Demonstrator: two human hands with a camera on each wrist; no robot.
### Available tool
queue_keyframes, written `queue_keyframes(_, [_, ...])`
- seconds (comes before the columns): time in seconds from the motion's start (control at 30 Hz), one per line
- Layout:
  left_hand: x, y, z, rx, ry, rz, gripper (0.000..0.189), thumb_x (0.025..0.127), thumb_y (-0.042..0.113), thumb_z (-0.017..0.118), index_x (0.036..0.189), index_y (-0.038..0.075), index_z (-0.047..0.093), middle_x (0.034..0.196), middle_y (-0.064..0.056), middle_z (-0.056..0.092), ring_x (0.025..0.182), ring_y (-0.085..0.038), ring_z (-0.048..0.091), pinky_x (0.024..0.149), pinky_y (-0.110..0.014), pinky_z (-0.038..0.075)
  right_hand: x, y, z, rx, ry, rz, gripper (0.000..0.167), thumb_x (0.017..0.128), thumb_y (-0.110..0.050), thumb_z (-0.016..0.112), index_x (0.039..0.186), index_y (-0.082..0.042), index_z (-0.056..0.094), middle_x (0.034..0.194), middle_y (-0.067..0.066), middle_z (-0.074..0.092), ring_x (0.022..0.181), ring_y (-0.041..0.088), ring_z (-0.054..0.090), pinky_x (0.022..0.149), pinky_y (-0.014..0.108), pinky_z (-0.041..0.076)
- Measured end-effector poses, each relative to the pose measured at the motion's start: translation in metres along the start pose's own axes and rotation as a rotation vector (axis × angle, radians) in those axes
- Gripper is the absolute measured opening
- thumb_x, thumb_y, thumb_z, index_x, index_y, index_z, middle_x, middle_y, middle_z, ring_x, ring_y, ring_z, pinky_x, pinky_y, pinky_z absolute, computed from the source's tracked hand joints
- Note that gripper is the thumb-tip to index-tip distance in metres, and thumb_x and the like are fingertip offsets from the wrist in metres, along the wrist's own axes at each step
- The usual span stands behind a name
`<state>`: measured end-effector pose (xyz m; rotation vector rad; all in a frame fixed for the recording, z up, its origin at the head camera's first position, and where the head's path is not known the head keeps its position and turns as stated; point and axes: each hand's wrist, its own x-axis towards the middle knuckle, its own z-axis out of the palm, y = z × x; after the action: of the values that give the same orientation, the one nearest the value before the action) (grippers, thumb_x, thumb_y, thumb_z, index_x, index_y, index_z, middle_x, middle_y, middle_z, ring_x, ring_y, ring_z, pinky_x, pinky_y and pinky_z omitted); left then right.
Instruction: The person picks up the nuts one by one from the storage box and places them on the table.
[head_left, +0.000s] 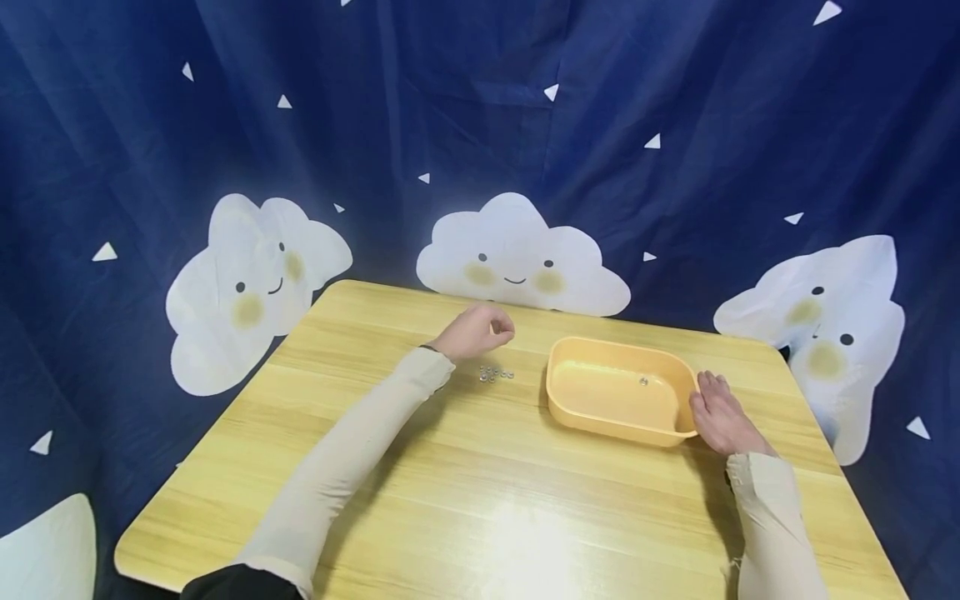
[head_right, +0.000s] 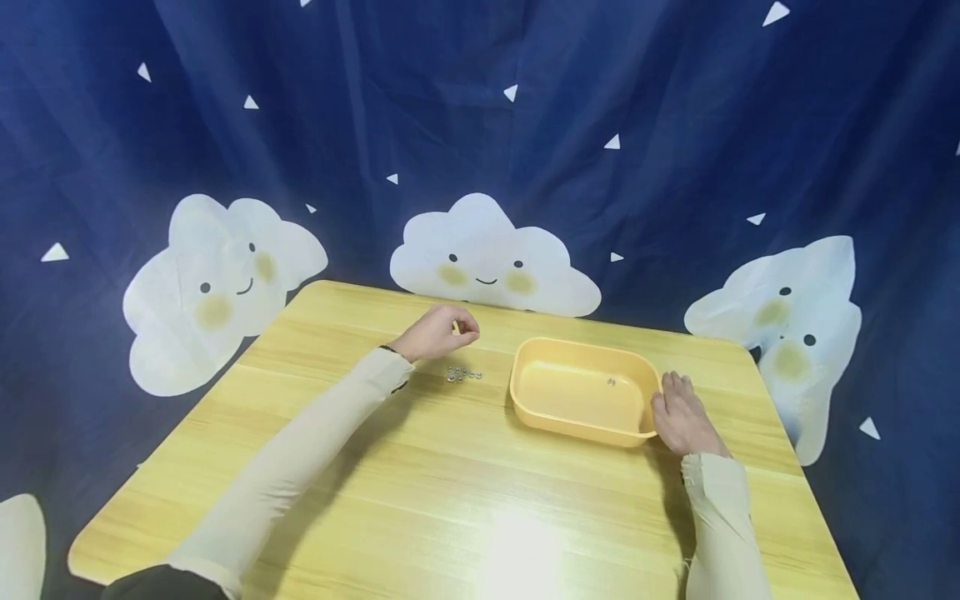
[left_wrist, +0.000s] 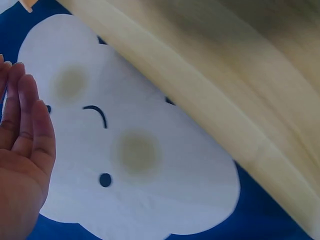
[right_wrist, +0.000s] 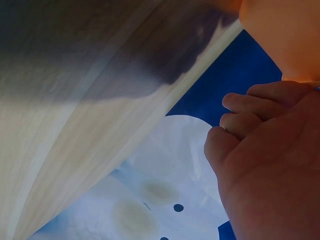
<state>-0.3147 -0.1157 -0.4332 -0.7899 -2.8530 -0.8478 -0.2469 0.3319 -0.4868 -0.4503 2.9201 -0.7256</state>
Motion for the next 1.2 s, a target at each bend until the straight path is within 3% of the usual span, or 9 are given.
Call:
queue_keyframes(0.27, [0.018,0.029,0.004,0.016,-0.066,0.076,0.013,0.098,0.014,0.068,0.101,0.007,0.078,0.095,-0.004,0.078,0.086,-0.014,0.068,0.082,-0.025,0.057,-0.001,0.001,0.0,0.0,0.002,0.004,0.063,0.111,-0.021,0.017,0.147,0.03,0.019,0.153,0.054,0.015,0.144,0.071,0.01,0.12,0.074,0.016])
queue_keyframes(0.57, [0.038,0.064,0.017,0.122,-0.184,0.198,0.017,0.1,0.012,0.062,0.104,0.005,0.078,0.099,-0.004,0.078,0.087,-0.012,0.068,0.086,-0.024,0.056,0.0,-0.003,-0.001,-0.015,0.014,-0.009,0.062,0.11,-0.02,0.018,0.146,0.031,0.019,0.152,0.054,0.016,0.144,0.07,0.011,0.12,0.073,0.017])
queue_keyframes(0.93, [0.061,0.098,0.049,0.247,-0.288,0.322,0.017,0.1,0.011,0.06,0.099,0.008,0.077,0.094,-0.002,0.075,0.078,-0.007,0.058,0.078,-0.021,0.052,-0.002,-0.003,0.001,0.003,-0.009,0.016,0.064,0.111,-0.023,0.017,0.148,0.029,0.016,0.154,0.053,0.011,0.146,0.069,0.007,0.121,0.073,0.013])
queue_keyframes(1.2, [0.075,0.12,0.084,0.392,-0.372,0.321,0.013,0.099,0.015,0.063,0.105,0.015,0.075,0.109,0.005,0.075,0.091,-0.009,0.067,0.082,-0.022,0.054,0.0,-0.001,0.001,-0.008,-0.003,0.009,0.064,0.111,-0.023,0.017,0.148,0.029,0.017,0.154,0.053,0.013,0.146,0.068,0.009,0.121,0.072,0.013])
